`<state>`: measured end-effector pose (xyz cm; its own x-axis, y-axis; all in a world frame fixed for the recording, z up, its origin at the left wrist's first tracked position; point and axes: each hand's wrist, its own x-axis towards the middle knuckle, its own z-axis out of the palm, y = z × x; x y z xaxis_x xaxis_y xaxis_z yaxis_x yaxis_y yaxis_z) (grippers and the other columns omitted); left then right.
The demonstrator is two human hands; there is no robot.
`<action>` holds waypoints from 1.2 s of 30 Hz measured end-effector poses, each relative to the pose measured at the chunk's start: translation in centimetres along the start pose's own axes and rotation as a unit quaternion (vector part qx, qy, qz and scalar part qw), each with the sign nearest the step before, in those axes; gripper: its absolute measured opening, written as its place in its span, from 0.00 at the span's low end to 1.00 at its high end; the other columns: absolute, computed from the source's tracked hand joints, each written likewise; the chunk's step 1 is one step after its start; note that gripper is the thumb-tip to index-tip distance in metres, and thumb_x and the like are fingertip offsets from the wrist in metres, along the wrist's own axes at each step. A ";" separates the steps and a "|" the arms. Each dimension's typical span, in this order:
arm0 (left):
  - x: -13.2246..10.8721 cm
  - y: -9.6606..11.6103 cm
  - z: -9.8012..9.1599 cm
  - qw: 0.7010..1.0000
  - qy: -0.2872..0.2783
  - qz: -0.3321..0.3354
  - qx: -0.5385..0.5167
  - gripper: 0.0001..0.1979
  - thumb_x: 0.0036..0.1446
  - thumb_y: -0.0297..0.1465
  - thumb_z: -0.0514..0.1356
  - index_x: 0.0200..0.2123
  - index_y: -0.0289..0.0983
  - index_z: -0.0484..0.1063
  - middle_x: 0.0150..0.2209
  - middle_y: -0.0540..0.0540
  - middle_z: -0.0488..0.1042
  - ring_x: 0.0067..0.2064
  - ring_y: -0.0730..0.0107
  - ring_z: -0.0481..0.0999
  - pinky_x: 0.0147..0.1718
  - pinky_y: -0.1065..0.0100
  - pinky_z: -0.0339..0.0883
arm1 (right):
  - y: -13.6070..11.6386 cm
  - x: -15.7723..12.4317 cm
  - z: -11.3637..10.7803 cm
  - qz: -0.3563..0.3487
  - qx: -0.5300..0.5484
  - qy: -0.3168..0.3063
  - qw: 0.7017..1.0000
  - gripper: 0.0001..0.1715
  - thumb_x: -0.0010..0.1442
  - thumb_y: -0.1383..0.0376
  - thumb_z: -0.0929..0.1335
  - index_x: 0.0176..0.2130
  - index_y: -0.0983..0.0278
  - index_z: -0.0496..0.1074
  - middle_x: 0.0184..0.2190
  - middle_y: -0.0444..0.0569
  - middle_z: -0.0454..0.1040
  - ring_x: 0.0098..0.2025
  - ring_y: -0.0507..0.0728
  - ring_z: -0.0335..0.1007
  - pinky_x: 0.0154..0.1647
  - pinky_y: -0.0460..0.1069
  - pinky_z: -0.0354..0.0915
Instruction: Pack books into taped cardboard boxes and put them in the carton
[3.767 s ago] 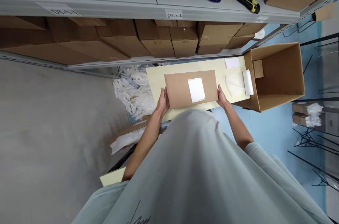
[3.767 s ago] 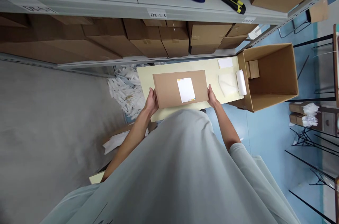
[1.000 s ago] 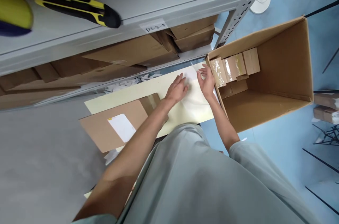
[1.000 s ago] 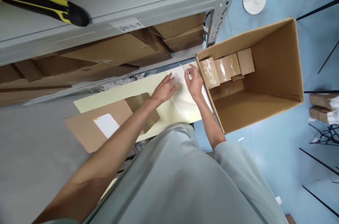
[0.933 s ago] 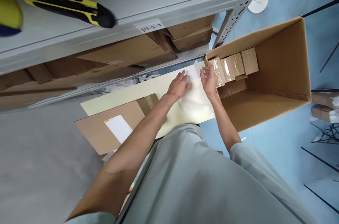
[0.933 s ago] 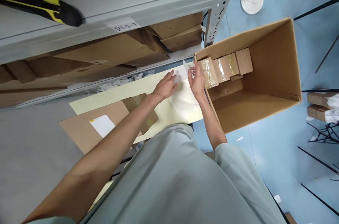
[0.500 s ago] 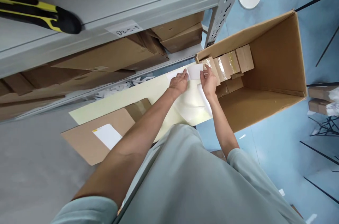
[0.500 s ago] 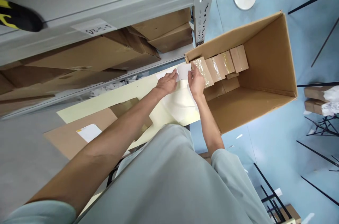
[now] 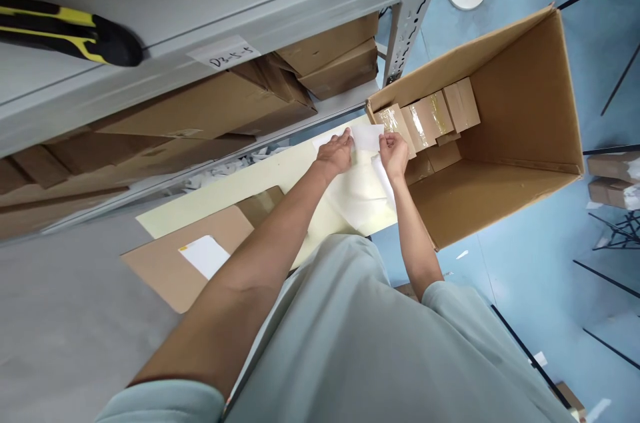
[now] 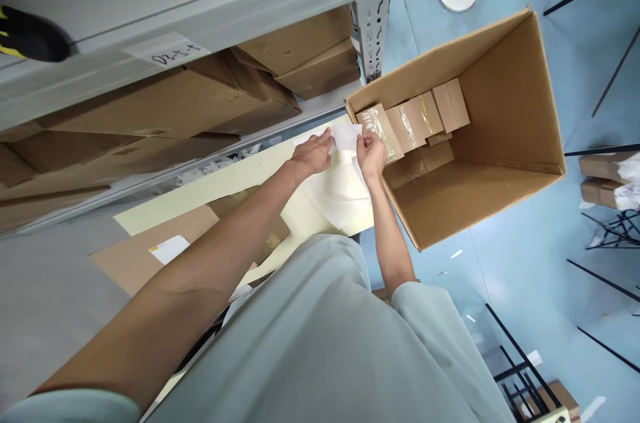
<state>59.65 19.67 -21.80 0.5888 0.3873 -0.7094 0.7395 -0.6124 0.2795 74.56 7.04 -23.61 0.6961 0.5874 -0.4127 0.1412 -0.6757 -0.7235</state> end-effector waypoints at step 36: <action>-41.5 -10.8 9.3 0.515 0.213 -0.027 -0.830 0.37 0.42 0.54 0.83 0.47 0.31 0.86 0.45 0.36 0.89 0.45 0.53 0.88 0.47 0.57 0.82 | -12.5 -36.5 8.4 -0.498 -0.075 -0.137 0.853 0.06 0.76 0.60 0.72 0.46 0.57 0.82 0.61 0.59 0.82 0.68 0.66 0.79 0.64 0.64 0.78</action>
<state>24.22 3.78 -1.34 0.3107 0.7052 -0.6373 -0.1892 0.7029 0.6856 41.44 -2.25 -4.14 -0.0097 0.9715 0.2367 0.6692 0.1821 -0.7204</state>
